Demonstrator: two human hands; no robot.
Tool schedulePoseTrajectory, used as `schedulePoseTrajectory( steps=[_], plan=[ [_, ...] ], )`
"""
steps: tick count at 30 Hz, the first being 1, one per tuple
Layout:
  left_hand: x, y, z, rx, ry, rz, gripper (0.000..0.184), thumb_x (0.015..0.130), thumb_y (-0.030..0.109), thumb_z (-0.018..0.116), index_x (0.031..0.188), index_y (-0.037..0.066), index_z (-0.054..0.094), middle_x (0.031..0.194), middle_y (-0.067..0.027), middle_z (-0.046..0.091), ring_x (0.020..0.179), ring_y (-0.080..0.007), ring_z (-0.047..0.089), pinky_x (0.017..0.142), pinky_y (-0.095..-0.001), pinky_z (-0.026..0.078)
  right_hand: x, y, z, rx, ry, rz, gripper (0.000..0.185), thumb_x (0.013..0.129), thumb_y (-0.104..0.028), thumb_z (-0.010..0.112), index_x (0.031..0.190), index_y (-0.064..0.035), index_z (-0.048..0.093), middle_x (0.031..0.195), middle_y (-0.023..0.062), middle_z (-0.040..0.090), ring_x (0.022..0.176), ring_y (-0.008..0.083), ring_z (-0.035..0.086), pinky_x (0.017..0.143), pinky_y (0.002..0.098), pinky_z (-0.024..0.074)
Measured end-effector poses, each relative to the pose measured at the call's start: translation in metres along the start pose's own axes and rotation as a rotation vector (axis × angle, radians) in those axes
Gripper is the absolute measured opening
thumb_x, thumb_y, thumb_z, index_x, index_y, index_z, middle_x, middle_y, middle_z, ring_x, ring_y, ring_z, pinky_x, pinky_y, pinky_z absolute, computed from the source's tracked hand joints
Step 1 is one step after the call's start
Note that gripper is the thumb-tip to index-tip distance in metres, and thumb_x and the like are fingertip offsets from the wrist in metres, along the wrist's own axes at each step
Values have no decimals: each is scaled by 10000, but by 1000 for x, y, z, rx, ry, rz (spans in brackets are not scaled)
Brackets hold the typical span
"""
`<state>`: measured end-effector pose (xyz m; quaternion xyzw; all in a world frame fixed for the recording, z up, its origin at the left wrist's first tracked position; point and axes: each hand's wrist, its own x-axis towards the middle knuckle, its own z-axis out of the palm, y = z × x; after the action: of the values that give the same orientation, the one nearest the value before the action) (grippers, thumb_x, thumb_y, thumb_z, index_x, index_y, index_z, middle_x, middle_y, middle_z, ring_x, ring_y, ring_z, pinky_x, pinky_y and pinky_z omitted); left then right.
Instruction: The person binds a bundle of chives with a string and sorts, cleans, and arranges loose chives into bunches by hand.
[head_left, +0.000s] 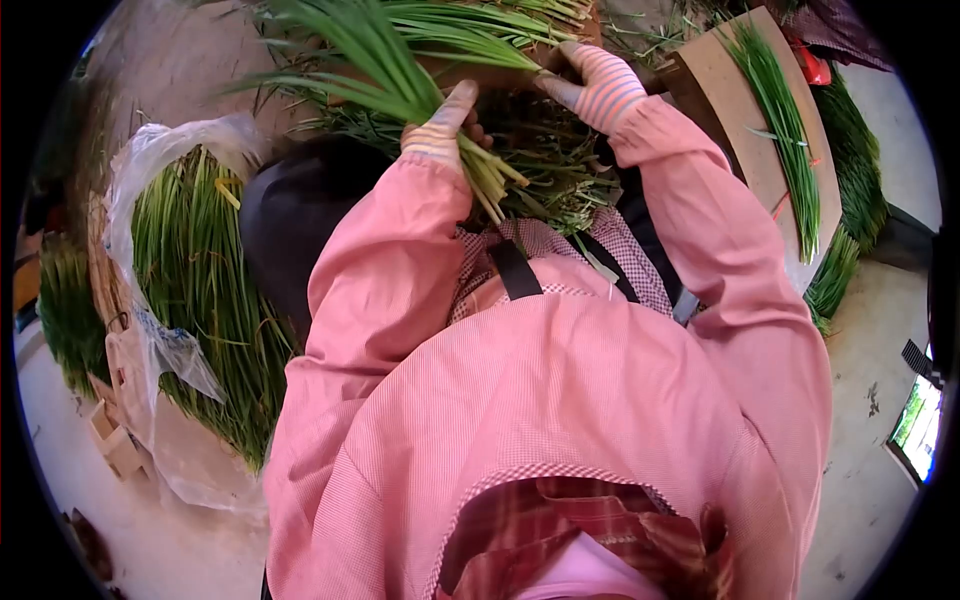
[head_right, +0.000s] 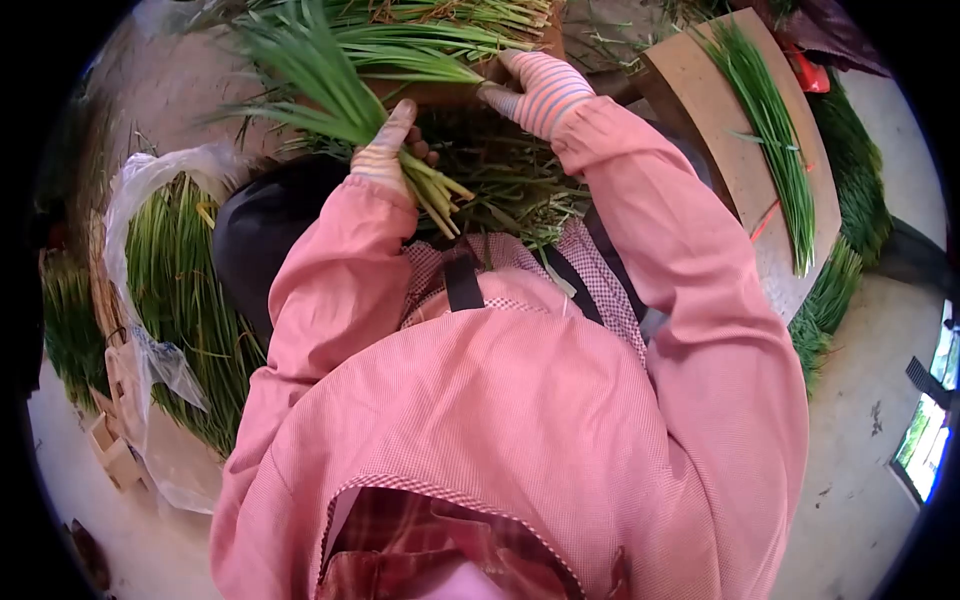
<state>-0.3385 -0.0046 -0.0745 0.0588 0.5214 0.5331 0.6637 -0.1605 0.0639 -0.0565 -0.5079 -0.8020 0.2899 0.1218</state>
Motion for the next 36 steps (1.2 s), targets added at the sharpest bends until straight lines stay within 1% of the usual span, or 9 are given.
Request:
schedulePoseTrajectory(
  steps=[2, 10, 14, 16, 21, 23, 29, 34, 36],
  plan=[
    [13, -7, 1, 12, -9, 14, 318, 657, 277, 719, 736, 61, 498, 599, -37, 484, 511, -159, 477, 477, -283, 437, -16, -13, 3, 285, 2, -46, 227, 731, -143, 649, 882, -7, 547, 697, 56, 554, 646, 94, 477, 604, 248, 419],
    [24, 14, 8, -122, -52, 146, 210, 675, 193, 694, 727, 63, 538, 580, -28, 466, 492, -150, 438, 479, -287, 423, -26, 0, 16, 474, -124, 8, 212, 758, -176, 615, 874, -15, 539, 681, 29, 547, 638, 81, 470, 601, 231, 417],
    [30, 38, -11, -154, -10, 264, 226, 657, 171, 711, 763, 64, 543, 598, -13, 456, 485, -138, 427, 468, -285, 423, -46, 45, 20, -424, -679, 172, 303, 736, -234, 593, 981, -57, 566, 865, 125, 603, 810, 219, 578, 739, 291, 441],
    [25, 38, -18, -117, -60, 286, 237, 649, 167, 716, 775, 58, 547, 579, -20, 454, 484, -142, 433, 473, -290, 429, -50, 56, 25, -445, -774, 317, 329, 727, -240, 589, 1009, -71, 568, 936, 159, 589, 894, 262, 564, 792, 301, 426],
    [24, 22, -20, -5, -214, 303, 262, 635, 166, 722, 783, 41, 546, 580, -43, 472, 497, -157, 446, 465, -303, 437, -31, -9, 5, 288, -93, 108, 278, 790, -271, 556, 957, -50, 582, 779, 39, 577, 720, 103, 512, 659, 234, 420],
    [21, 18, -15, -8, -311, 336, 274, 633, 182, 721, 795, 39, 553, 575, -49, 481, 487, -165, 450, 461, -293, 433, -18, -36, 10, 622, -178, 148, 335, 790, -294, 556, 1001, -33, 560, 872, 41, 574, 804, 93, 501, 725, 225, 403],
    [41, 18, -17, -87, -280, 438, 251, 632, 151, 718, 790, 34, 561, 595, -61, 507, 493, -171, 473, 453, -294, 430, 0, -45, 43, 1420, -133, 395, 222, 726, -201, 671, 892, -81, 584, 700, 17, 579, 528, 103, 500, 455, 253, 395],
    [78, 14, -34, -247, -402, 404, 263, 630, 116, 718, 820, 38, 556, 625, -59, 522, 506, -170, 484, 456, -300, 442, 11, -45, 53, 1350, 20, 507, 211, 745, -213, 650, 890, -76, 583, 723, 18, 581, 579, 115, 516, 509, 245, 419],
    [89, 21, -39, -336, -294, 489, 269, 629, 117, 722, 830, 39, 561, 667, -54, 536, 537, -167, 496, 494, -297, 455, 19, -28, 62, 787, 145, 148, 190, 773, -201, 613, 896, -59, 581, 739, 16, 587, 617, 125, 516, 564, 234, 422]
  ],
)
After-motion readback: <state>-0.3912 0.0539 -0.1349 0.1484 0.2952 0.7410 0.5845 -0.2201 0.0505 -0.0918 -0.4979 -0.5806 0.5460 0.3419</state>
